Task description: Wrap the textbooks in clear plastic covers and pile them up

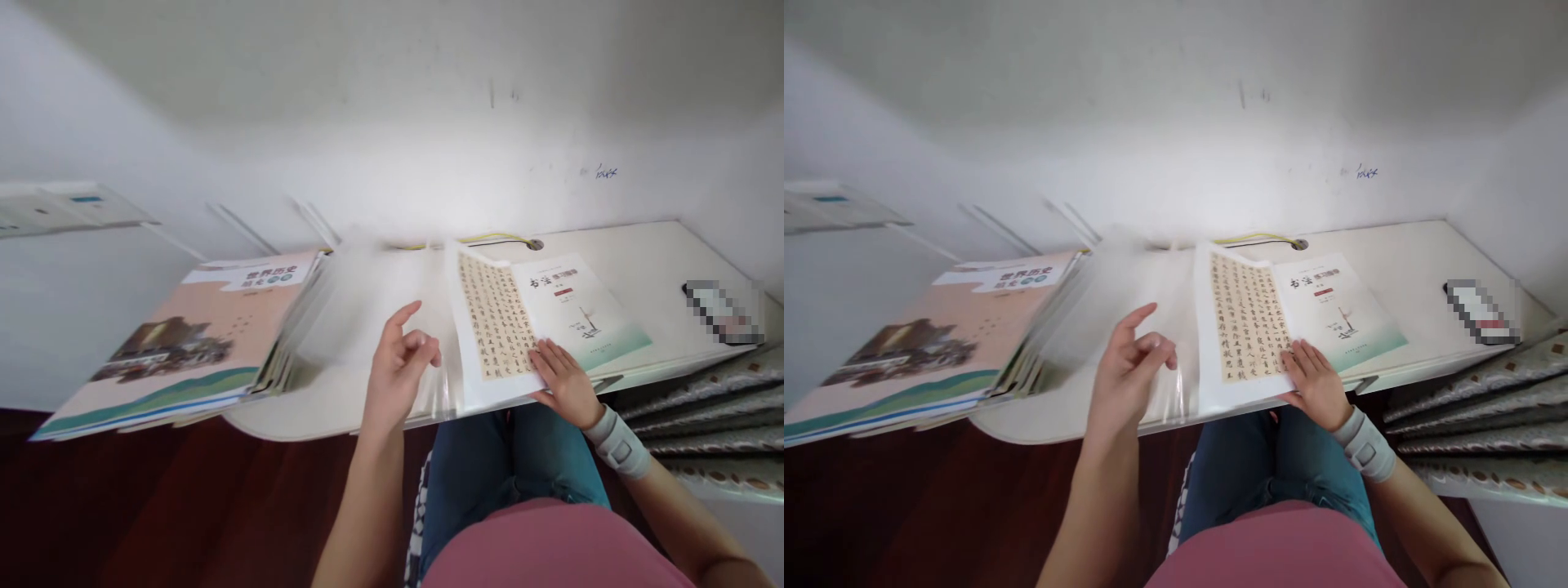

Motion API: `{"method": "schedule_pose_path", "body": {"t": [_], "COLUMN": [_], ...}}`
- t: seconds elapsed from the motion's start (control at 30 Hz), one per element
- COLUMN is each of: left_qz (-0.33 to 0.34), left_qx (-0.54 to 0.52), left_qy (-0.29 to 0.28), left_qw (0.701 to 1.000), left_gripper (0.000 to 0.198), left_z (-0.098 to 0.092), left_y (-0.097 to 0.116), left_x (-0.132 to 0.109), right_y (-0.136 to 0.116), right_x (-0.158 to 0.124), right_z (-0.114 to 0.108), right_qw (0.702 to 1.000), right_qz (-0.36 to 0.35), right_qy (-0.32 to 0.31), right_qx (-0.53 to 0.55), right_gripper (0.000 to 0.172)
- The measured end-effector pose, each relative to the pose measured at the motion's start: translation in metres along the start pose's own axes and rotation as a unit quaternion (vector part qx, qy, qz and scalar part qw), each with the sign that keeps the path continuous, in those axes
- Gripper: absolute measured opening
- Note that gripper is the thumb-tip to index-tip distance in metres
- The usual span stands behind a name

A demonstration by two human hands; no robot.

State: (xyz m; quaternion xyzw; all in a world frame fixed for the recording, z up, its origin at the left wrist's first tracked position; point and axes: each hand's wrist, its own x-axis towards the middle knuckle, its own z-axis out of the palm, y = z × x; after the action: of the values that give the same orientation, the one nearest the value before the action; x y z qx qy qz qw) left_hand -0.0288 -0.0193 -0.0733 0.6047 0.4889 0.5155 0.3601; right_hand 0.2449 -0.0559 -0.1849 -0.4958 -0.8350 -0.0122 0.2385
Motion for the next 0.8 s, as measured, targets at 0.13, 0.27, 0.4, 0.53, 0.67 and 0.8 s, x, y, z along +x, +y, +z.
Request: {"method": "schedule_pose_path", "body": {"t": [0.13,0.27,0.4,0.53,0.67,0.8], "left_qz": [0.121,0.222,0.182,0.069,-0.015,-0.064], "left_qx": [-0.064,0.058,0.354,0.492,0.524,0.484], "left_qy": [-0.026,-0.085,-0.091,-0.130,-0.141,-0.120], "left_qw": [0.990,0.970,0.913,0.858,0.840,0.865], "left_gripper": [0.060,0.069,0.078,0.085,0.084,0.074], "left_z": [0.023,0.053,0.076,0.080,0.071,0.065], "left_y": [0.039,0.019,-0.043,-0.091,-0.104,-0.105], "left_x": [-0.011,0.005,0.038,0.063,0.081,0.110], "right_y": [0.006,0.020,0.052,0.091,0.126,0.158], "right_x": [-0.002,-0.005,-0.004,0.006,0.027,0.065], "right_z": [-0.014,-0.028,-0.035,-0.033,-0.029,-0.027], "right_qw": [0.974,0.904,0.865,0.879,0.910,0.929], "right_qz": [0.070,0.272,0.306,0.323,0.349,0.343], "right_qy": [0.040,0.073,0.086,0.089,0.086,0.019], "right_qx": [0.213,0.322,0.388,0.340,0.206,0.140], "right_gripper": [0.039,0.037,0.034,0.041,0.057,0.053]}}
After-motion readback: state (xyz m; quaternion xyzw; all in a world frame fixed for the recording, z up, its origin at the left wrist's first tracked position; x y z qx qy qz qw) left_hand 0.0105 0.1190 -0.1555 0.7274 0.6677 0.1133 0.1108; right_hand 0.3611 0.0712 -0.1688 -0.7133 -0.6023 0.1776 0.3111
